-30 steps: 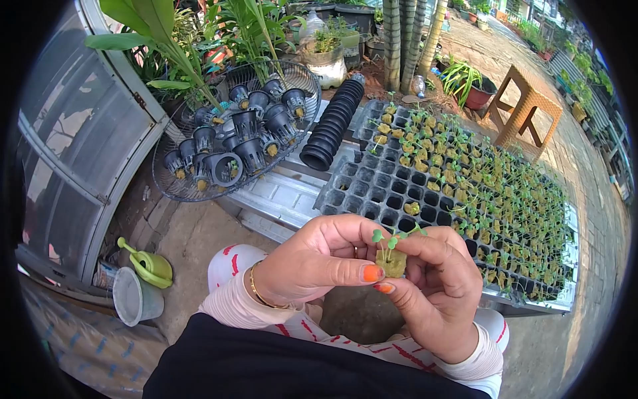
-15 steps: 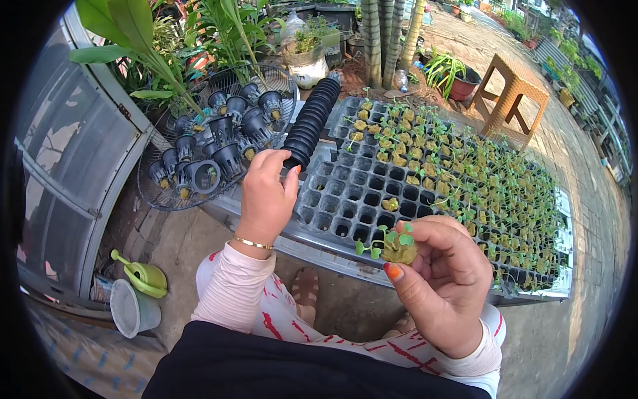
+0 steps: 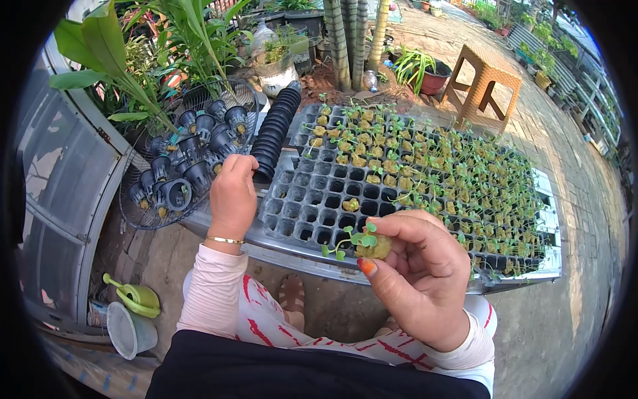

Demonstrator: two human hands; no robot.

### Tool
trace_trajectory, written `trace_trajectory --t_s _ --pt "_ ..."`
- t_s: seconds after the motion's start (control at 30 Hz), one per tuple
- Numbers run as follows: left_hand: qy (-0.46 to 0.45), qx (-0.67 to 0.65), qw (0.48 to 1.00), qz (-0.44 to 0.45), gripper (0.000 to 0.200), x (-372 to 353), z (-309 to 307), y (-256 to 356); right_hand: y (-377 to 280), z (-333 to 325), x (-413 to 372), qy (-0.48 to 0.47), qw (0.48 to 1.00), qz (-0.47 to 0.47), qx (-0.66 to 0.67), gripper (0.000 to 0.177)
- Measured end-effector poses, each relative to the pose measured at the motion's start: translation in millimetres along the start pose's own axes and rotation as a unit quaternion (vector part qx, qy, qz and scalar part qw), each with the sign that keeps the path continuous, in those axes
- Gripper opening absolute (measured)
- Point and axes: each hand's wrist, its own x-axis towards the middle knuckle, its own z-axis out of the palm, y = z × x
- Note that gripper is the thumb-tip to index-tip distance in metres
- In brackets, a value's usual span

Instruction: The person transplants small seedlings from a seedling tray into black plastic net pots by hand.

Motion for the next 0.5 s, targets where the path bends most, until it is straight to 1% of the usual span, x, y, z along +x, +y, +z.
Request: trace_trajectory --t_s 0.13,0.23,0.3,0.33,0.4,0.43,0.5 --pt "-0.003 -0.012 1.0 0.0 0.023 -1 -1 1 -1 -4 0 -0.01 1.0 -0.011 0.011 0.034" --pt "-0.016 0.019 1.0 0.001 0.025 -4 -11 7 -3 -4 -1 -0.02 1.0 -0.013 0.001 0.033" --pt "-0.047 0.031 0.998 -0.027 0.026 -6 -18 10 -4 -2 -2 -0.004 1.0 0.004 0.017 0.033" --pt "-0.05 0.032 0.998 -0.027 0.026 -7 -23 12 -3 -2 -2 -0.003 1.0 0.005 0.017 0.033" --pt "-0.088 0.024 0.995 -0.035 0.028 -7 -35 16 -4 -3 -1 -0.004 0.998 0.035 0.048 0.032" --pt "-0.087 0.023 0.995 -0.033 0.028 -6 -38 17 -4 -3 0 -0.003 0.998 0.033 0.047 0.032" --pt "-0.114 0.048 0.992 -0.031 0.024 -6 -43 18 -4 -3 0 0.005 0.994 0.064 0.085 0.033"
